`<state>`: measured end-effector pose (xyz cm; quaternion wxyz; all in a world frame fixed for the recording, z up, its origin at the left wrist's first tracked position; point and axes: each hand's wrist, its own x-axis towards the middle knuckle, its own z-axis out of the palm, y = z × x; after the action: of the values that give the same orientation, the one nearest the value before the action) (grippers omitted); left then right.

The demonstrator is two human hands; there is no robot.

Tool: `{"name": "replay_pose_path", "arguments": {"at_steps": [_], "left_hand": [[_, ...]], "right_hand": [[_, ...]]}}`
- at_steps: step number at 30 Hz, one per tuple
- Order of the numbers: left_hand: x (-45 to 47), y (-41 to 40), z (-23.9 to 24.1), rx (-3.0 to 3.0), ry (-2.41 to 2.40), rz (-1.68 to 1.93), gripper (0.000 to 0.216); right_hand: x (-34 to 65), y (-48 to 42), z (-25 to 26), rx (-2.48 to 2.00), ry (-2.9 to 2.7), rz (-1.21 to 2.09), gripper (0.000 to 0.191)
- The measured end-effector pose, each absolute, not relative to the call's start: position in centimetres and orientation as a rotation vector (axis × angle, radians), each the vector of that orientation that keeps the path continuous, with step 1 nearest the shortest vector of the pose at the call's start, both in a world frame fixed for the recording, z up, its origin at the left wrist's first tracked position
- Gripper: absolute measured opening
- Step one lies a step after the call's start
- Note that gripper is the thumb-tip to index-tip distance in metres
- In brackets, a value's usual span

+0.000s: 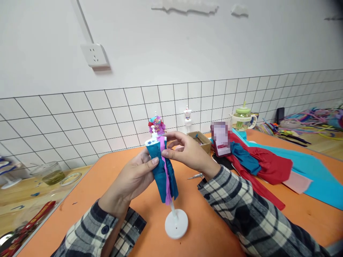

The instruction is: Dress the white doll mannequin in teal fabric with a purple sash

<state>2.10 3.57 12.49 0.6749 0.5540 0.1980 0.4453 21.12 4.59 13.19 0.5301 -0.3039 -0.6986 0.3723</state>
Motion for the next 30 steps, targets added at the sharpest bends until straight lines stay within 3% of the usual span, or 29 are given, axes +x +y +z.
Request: {"name": "replay_pose_path", "arguments": {"at_steps": [2, 6, 16, 25, 30], "left_hand": [[2.3, 3.6, 12.7, 1.250, 0.465, 1.090, 0.035], [2.6, 3.7, 12.9, 1.290, 0.498, 1.297, 0.035], [3.0, 3.7, 12.0, 1.417, 0.619, 1.405, 0.036], [3.0, 4.1, 11.3, 1.455, 0.696, 1.562, 0.035], [3.7, 3.1, 11.6, 1.375, 0.656, 1.514, 0.034]], "right_hand": [[21.0, 4.6, 13.2, -0.738, -1.614, 0.814, 0.055], [20.7, 4.5, 13.1, -0.854, -1.666, 0.741, 0.028], [19.9, 4.6, 12.4, -1.010, -1.697, 0.739, 0.011], [19.0, 3.7, 12.2, -0.711, -1.469, 1.420, 0.018], [17.5, 3.5, 11.3, -0.779, -1.358, 1.474, 0.020]]}}
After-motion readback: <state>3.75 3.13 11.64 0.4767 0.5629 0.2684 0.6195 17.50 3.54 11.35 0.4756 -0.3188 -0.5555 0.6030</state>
